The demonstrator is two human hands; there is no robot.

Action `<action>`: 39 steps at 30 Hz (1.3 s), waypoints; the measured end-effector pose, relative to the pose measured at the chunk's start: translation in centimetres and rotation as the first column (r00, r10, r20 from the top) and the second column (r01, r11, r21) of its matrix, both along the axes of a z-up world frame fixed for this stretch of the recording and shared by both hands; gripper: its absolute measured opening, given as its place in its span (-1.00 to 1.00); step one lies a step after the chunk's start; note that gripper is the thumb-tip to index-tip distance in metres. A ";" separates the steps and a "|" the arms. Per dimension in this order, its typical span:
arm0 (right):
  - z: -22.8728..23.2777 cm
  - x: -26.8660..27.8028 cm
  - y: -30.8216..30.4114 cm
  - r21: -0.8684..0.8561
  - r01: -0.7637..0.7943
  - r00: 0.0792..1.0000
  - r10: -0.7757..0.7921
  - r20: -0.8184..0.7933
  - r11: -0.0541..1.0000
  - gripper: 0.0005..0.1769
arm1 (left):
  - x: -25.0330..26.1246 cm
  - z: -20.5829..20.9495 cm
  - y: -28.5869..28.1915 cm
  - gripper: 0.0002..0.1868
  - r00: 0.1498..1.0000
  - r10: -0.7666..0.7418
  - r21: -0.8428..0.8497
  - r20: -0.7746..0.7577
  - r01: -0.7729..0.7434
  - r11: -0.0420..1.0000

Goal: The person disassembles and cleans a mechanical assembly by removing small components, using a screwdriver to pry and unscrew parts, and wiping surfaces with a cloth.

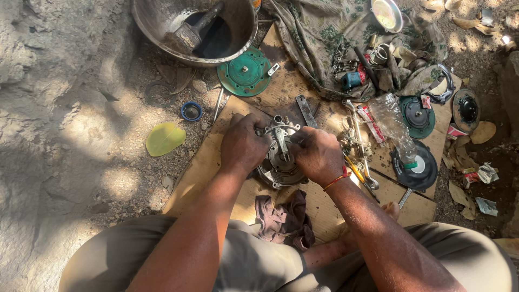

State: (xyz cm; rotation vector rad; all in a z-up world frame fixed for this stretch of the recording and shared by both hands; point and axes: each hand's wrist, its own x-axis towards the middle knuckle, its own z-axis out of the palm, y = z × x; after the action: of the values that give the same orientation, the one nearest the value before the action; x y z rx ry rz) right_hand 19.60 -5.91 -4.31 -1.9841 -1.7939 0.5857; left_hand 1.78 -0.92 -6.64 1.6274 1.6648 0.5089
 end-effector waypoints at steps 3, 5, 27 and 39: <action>0.7 -0.8 -0.2 -0.072 -0.004 0.993 0.012 0.115 0.997 -0.65 | -0.1 -0.4 0.3 -0.65 1.000 0.021 -0.012 0.003 -0.021 1.000; 0.9 -1.1 -0.2 -0.038 -0.072 0.972 0.078 0.220 0.997 -0.60 | 0.0 -0.5 0.4 -0.64 1.000 0.026 -0.051 -0.012 -0.027 0.998; 0.9 -3.0 -0.9 -0.067 0.010 0.936 0.015 0.352 0.998 -0.68 | 0.2 -0.5 0.5 -0.63 0.999 0.013 -0.058 -0.033 -0.015 0.998; 1.6 -3.0 -0.6 -0.128 -0.028 0.958 0.063 0.280 0.991 -0.70 | 0.1 0.2 0.7 -0.64 0.999 -0.003 -0.142 -0.041 -0.003 0.990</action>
State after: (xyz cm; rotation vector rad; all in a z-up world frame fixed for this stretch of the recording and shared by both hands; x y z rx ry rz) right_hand 16.61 -6.50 -2.75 -2.2090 -2.0187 0.4532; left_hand 1.91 -0.27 -6.47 1.5429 1.6911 0.3507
